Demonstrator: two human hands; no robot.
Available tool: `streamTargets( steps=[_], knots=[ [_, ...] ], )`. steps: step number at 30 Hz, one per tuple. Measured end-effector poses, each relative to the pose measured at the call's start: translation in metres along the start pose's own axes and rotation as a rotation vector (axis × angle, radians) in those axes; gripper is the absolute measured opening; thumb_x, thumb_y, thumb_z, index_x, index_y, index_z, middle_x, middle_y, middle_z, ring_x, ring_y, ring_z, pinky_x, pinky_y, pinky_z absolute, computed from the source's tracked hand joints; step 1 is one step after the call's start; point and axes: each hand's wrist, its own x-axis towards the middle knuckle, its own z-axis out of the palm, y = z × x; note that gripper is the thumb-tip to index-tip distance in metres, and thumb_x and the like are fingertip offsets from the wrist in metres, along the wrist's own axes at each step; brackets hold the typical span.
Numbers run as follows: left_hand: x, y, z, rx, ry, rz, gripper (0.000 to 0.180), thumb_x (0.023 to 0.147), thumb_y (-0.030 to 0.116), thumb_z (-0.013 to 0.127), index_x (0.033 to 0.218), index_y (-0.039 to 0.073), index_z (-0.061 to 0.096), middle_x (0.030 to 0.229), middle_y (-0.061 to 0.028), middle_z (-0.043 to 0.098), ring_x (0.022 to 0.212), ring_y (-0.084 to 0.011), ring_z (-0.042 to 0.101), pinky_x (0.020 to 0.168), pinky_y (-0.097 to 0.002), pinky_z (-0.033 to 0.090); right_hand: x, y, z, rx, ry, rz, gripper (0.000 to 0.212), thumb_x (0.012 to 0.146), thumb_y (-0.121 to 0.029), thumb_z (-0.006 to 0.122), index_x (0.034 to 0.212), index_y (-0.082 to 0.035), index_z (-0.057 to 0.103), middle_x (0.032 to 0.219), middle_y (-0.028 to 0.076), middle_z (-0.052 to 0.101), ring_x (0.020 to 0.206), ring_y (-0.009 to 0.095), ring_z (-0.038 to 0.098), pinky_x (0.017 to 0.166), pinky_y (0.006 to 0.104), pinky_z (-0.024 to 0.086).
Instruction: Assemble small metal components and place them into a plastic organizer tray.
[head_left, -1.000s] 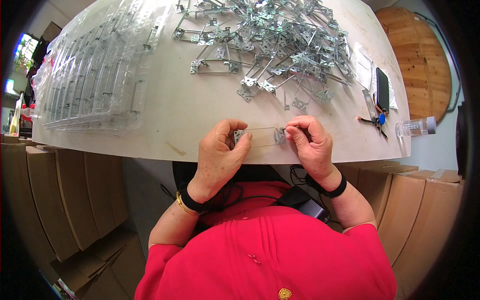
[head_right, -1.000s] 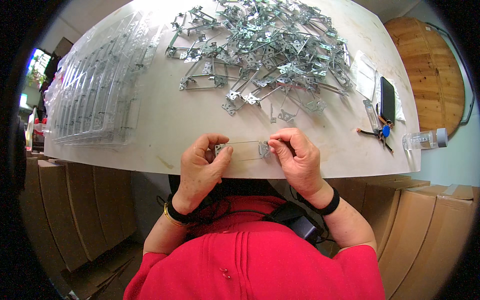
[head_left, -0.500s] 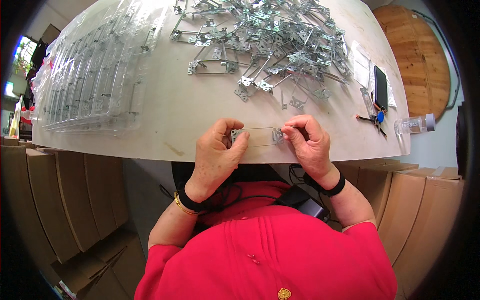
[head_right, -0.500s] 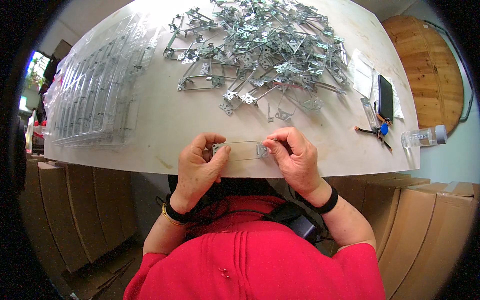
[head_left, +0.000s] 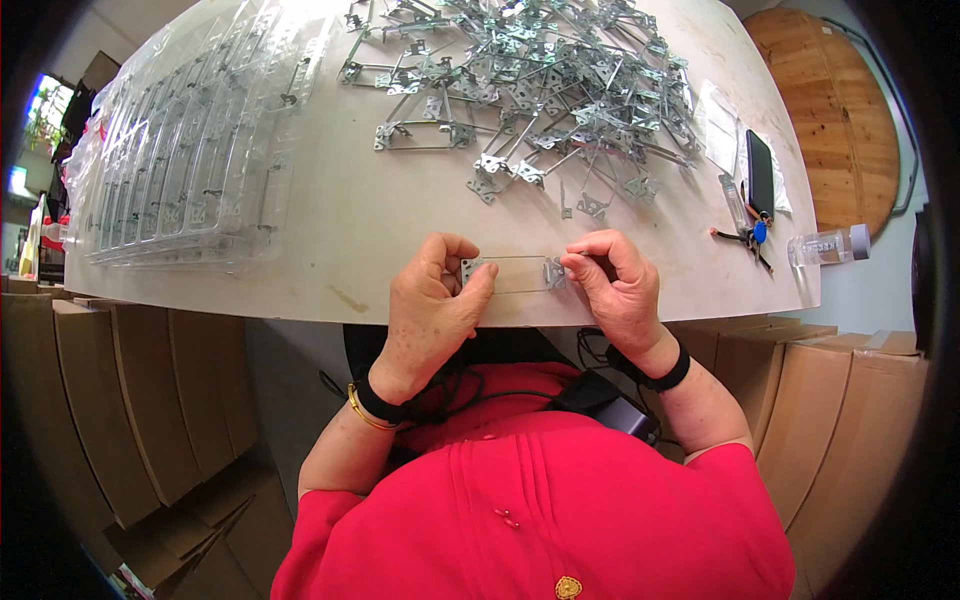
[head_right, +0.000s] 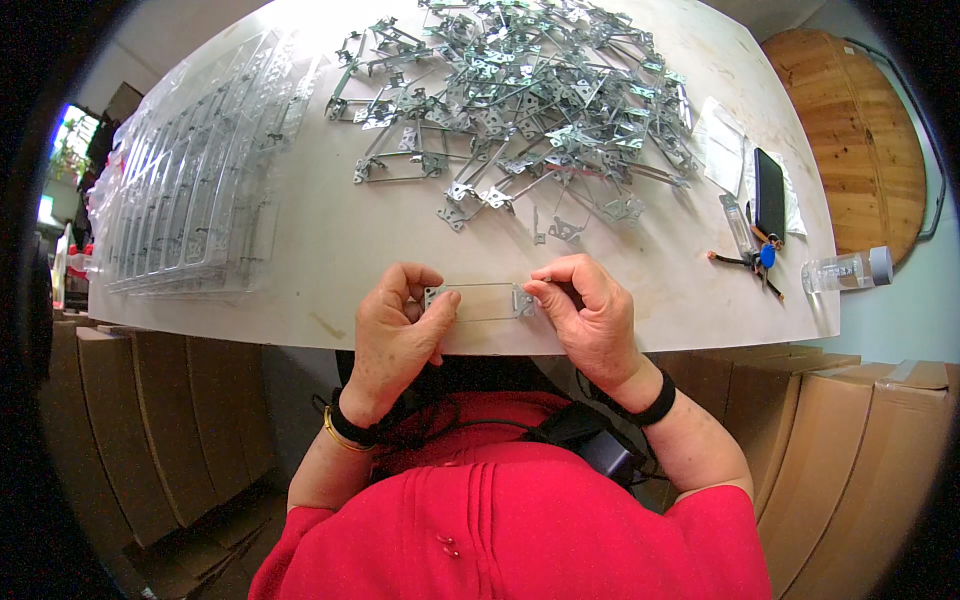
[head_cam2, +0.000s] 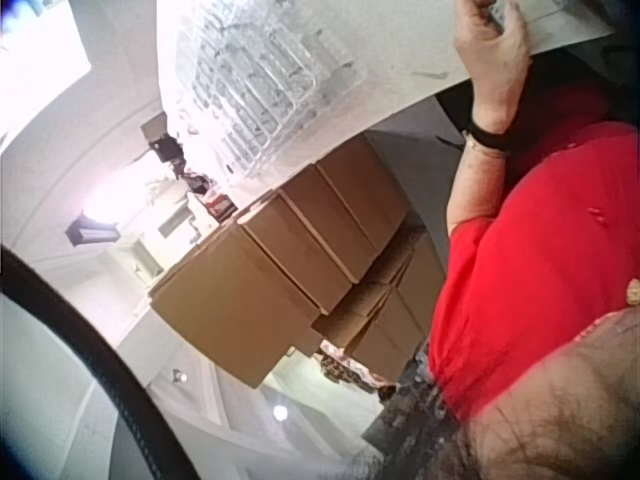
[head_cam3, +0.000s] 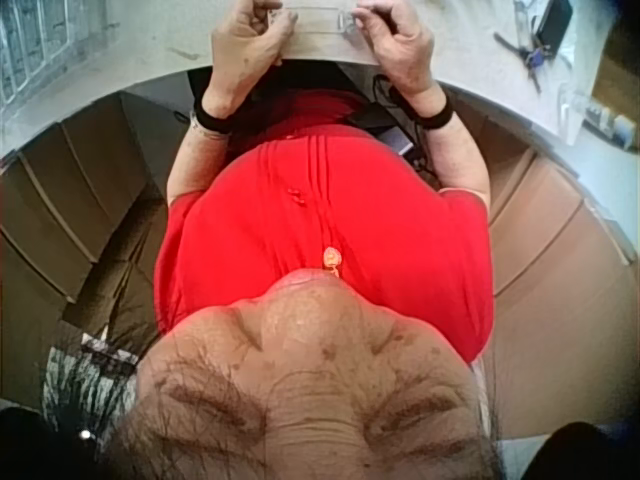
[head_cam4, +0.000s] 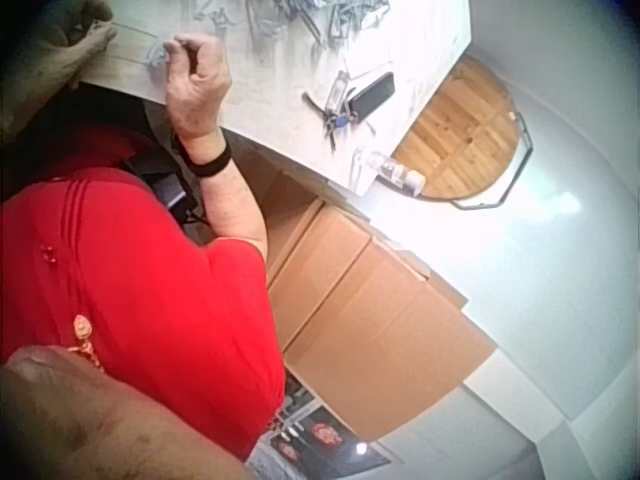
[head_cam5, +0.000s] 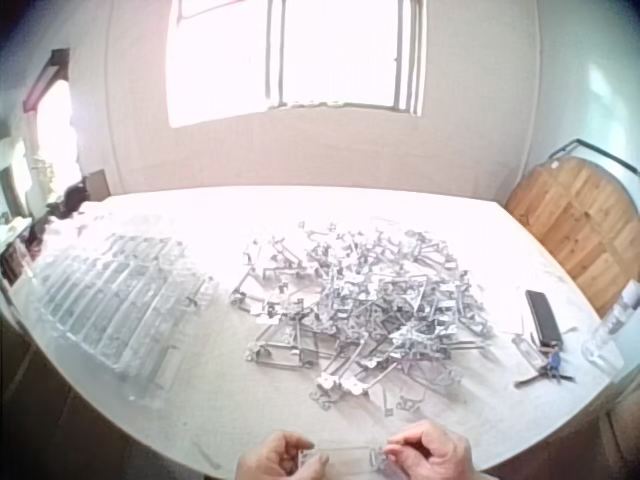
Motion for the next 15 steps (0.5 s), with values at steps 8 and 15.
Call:
streamTargets(
  steps=[8,15],
  knots=[
    [0.001,0.001,0.0,-0.021,0.018,-0.006,0.022,0.1,0.009,0.073,0.113,-0.002,0.059,0.072,0.0018,0.059,0.049,-0.0046,0.054,0.04,-0.0223,0.04,-0.005,-0.009,-0.002,0.063,0.055,0.0,0.01,0.102,-0.004,0.074,0.11,-0.003,0.069,0.098,0.006,0.069,0.081,0.01,0.067,0.074,0.0239,0.054],
    [0.0,0.003,0.0,-0.061,0.037,-0.013,0.023,0.1,0.01,0.073,0.113,-0.002,0.058,0.072,0.0011,0.06,0.048,-0.0049,0.052,0.039,-0.0228,0.04,-0.007,-0.004,-0.004,-0.03,-0.03,-0.094,0.013,0.097,-0.001,0.077,0.109,-0.002,0.07,0.099,0.009,0.07,0.084,0.018,0.068,0.075,0.0286,0.054]
  ],
)
